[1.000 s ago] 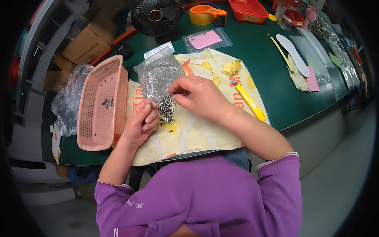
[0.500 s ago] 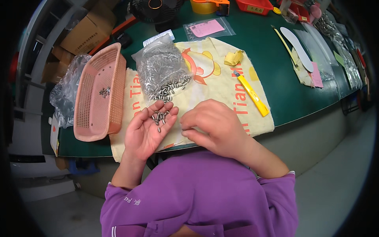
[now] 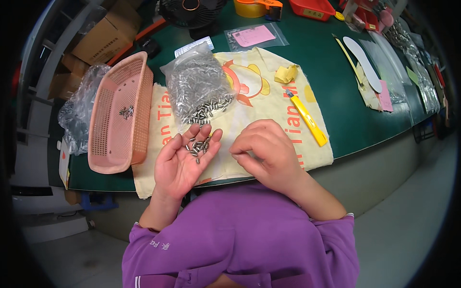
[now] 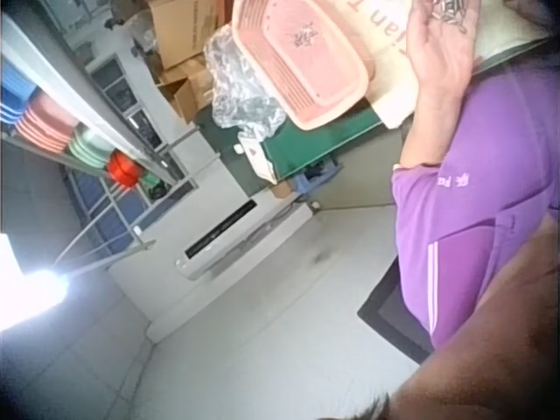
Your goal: Marking components and sorting small metal hardware clips into a container.
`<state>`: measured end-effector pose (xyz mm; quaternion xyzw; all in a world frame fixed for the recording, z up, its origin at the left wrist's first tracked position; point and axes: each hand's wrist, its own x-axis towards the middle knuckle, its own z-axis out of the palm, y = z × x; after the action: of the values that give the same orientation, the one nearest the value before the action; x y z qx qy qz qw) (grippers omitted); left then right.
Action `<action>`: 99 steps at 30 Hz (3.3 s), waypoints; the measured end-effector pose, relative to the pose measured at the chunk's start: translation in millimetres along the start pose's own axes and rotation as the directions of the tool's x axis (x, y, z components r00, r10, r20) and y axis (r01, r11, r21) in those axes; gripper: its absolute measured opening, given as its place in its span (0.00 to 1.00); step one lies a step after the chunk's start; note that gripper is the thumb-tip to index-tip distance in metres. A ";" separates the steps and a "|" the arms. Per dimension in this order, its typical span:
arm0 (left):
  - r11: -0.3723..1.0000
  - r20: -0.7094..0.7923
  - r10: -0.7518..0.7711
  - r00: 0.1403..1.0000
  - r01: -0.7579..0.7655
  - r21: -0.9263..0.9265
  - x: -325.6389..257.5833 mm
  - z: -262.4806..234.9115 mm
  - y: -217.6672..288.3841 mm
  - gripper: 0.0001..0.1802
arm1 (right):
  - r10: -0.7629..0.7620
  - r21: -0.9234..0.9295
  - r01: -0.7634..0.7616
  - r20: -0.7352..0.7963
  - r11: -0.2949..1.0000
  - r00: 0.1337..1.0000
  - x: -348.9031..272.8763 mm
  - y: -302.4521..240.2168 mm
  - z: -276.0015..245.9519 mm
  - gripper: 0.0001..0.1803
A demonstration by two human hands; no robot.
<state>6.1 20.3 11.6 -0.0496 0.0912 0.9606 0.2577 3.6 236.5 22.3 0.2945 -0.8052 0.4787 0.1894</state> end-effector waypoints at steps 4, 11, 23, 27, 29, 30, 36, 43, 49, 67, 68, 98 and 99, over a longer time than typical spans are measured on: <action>0.998 0.006 0.005 1.000 -0.004 -0.059 -1.0 -0.3 0.4 0.22 | 0.017 -0.024 -0.017 -0.007 1.000 1.000 -1.2 2.4 0.0 0.11; 0.992 0.037 0.118 0.992 -0.120 0.032 -23.6 33.2 28.4 0.23 | 0.030 -0.035 -0.030 -0.006 0.999 1.000 -1.0 2.3 -2.2 0.10; -0.509 0.286 0.700 0.654 0.176 0.843 -38.8 56.2 140.1 0.21 | 0.059 -0.053 -0.059 0.006 0.997 0.998 -3.4 1.6 -3.7 0.10; -0.534 0.450 0.571 0.686 -0.106 0.839 -42.2 52.2 67.7 0.15 | 0.042 -0.035 -0.041 0.021 0.999 0.999 -2.2 -0.2 -4.4 0.10; -0.567 0.443 0.267 0.856 -0.232 0.790 -36.5 47.1 22.2 0.14 | 0.039 -0.017 -0.039 0.030 0.999 0.999 -1.5 -0.5 -1.6 0.10; -0.458 0.368 0.216 0.904 -0.239 0.856 -29.4 36.9 4.9 0.13 | 0.044 0.021 -0.045 0.042 0.999 0.998 -1.9 -1.5 -0.9 0.10; 0.279 -0.163 0.018 0.986 0.152 0.948 -10.6 20.2 -23.9 0.07 | 0.097 0.134 -0.109 0.095 0.985 0.991 -13.1 2.0 1.5 0.10; -0.140 0.023 0.157 0.987 -0.001 0.990 1.0 15.5 -27.5 0.06 | 0.193 -0.169 -0.189 0.009 0.967 0.981 -17.0 3.4 -24.0 0.18; -0.751 0.372 0.137 0.918 -0.149 0.643 7.9 9.8 -33.2 0.07 | 0.458 -0.660 -0.480 -0.225 0.578 0.860 -31.5 32.2 -70.8 0.20; -0.749 0.374 0.207 0.904 -0.100 0.655 7.0 6.4 -41.0 0.07 | 0.522 -0.212 -0.480 0.258 0.852 0.813 -75.6 -35.9 -20.0 0.30; -0.751 0.373 0.203 0.905 -0.100 0.652 6.7 6.3 -41.9 0.07 | 0.523 -0.208 -0.482 0.255 0.851 0.813 -76.0 -36.0 -17.2 0.30; -0.679 0.347 0.261 0.901 -0.084 0.729 5.3 -4.1 -45.3 0.08 | 0.516 -0.375 -0.376 0.411 0.847 0.752 -55.9 -44.9 -16.0 0.33; -0.680 0.341 0.255 0.905 -0.084 0.729 6.5 -3.6 -44.8 0.08 | 0.513 -0.410 -0.349 0.417 0.843 0.751 -54.3 -46.1 -16.2 0.34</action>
<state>23.3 60.8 0.4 0.1833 0.9155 0.3528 -0.0621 75.2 249.7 28.4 0.1813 -0.9359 0.2831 -0.1048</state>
